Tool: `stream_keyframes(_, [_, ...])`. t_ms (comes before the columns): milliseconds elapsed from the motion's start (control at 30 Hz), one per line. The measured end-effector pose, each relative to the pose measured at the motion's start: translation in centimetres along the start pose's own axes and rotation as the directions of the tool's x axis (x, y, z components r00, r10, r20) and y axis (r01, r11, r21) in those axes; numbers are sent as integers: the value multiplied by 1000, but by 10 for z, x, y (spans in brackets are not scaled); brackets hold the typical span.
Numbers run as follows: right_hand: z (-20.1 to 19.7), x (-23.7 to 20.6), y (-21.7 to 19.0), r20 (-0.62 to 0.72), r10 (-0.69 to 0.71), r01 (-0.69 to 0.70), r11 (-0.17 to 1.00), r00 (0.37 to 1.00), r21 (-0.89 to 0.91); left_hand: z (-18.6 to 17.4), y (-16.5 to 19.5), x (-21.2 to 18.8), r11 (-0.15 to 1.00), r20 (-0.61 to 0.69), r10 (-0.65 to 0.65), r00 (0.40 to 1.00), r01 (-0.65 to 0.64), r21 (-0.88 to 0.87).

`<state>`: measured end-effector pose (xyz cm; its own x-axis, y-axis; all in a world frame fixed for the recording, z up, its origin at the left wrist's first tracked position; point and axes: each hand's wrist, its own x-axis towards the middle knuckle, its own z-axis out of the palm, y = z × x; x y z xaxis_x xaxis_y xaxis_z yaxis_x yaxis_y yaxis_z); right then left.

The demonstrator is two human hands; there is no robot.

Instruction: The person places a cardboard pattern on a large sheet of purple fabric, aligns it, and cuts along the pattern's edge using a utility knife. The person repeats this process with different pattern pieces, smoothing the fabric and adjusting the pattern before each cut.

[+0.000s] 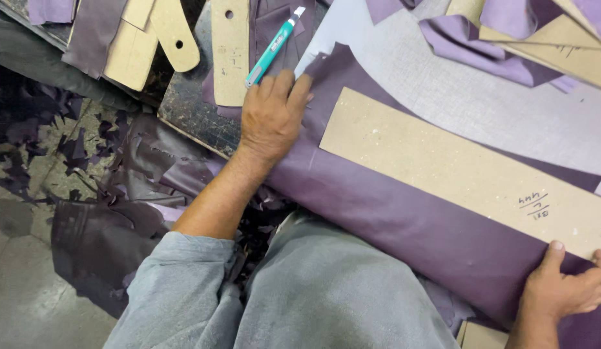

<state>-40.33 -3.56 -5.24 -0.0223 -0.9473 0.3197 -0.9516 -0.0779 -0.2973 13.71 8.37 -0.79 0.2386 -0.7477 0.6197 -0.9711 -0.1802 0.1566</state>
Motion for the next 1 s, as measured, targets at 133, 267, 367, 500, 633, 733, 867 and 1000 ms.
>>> stream_keyframes(133, [0,-2,5,8,-30,30,999,1000,-44,-14,38,-32,968,75,-113,991,127,-219])
stream_keyframes(267, [4,2,9,-22,-38,35,993,999,-110,-15,65,-48,861,161,-226,961,274,-429])
stream_keyframes(367, [7,3,1,-20,20,-22,994,1000,-106,-17,79,-48,727,82,-390,917,361,-583])
stream_keyframes(500, [7,4,-14,-19,15,-17,995,1000,-98,-37,110,-50,767,-213,-41,976,-106,-633])
stream_keyframes(633, [2,5,-25,-27,-61,59,995,998,-81,-52,138,-44,661,-225,100,969,-234,-713])
stream_keyframes(733, [1,6,-23,-22,-38,37,997,999,-67,-47,132,-38,677,-166,7,986,-127,-725])
stream_keyframes(867, [3,9,-9,-22,33,-32,999,999,36,-29,96,-48,811,-85,-186,979,104,-576])
stream_keyframes(1000, [0,15,15,-28,97,-85,956,995,281,-12,73,-64,875,117,-206,972,237,-423])
